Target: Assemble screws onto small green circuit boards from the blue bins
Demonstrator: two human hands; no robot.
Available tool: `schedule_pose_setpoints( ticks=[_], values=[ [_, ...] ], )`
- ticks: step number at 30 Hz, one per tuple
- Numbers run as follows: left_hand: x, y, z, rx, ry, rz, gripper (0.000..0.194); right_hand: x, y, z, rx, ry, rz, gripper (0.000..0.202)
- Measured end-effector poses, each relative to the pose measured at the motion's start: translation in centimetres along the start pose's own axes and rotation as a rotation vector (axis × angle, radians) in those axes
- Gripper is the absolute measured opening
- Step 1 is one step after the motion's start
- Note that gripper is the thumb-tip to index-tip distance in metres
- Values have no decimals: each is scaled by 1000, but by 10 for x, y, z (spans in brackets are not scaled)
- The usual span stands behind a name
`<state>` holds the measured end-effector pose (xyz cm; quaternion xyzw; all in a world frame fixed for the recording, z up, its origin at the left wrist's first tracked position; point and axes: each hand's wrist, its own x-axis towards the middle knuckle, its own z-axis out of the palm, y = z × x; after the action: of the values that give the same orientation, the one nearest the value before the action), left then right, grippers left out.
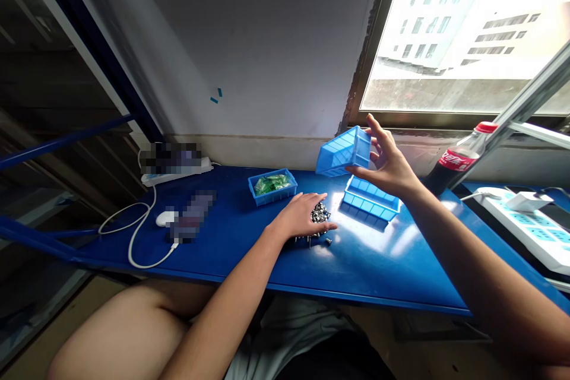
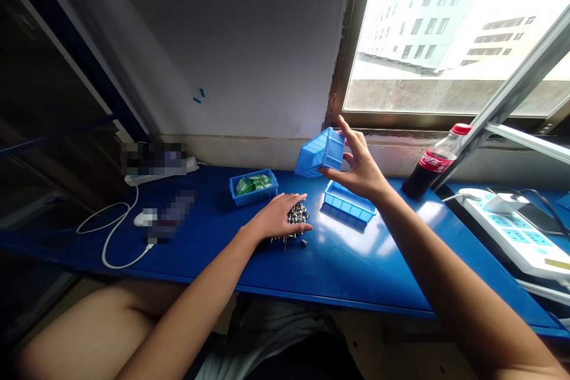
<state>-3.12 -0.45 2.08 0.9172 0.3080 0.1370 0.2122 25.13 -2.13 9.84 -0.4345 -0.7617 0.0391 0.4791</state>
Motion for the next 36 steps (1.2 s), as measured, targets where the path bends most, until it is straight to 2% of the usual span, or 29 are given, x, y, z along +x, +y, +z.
schedule_pose_setpoints(
  ticks=[3, 8, 14, 19, 24, 26, 29, 32, 34, 36],
  values=[
    [0, 1, 0, 5, 15, -20, 104, 4, 9, 5, -20, -48, 69, 109],
    [-1, 5, -3, 36, 35, -98, 102, 8, 21, 22, -84, -153, 112, 60],
    [-2, 1, -2, 31, 94, -47, 90, 5, 46, 40, -188, -307, 140, 45],
    [-3, -2, -2, 8, 133, -38, 84, -2, 61, 42, -244, -422, 189, 49],
    [-2, 1, -2, 7, 171, -38, 73, -12, 64, 40, -307, -536, 278, 56],
    [0, 1, -2, 20, 235, -5, 59, -16, 65, 42, -335, -580, 280, 60],
    [2, -1, -4, 97, 398, 41, 33, -21, 67, 46, -393, -617, 221, 65],
    [2, -8, -7, 258, 525, -39, 28, -27, 65, 47, -459, -576, 153, 73],
    [1, -14, -9, 338, 542, -107, 30, -32, 61, 44, -488, -510, 100, 72],
    [0, -19, -10, 374, 540, -144, 28, -36, 56, 40, -515, -443, 72, 62]
  ],
)
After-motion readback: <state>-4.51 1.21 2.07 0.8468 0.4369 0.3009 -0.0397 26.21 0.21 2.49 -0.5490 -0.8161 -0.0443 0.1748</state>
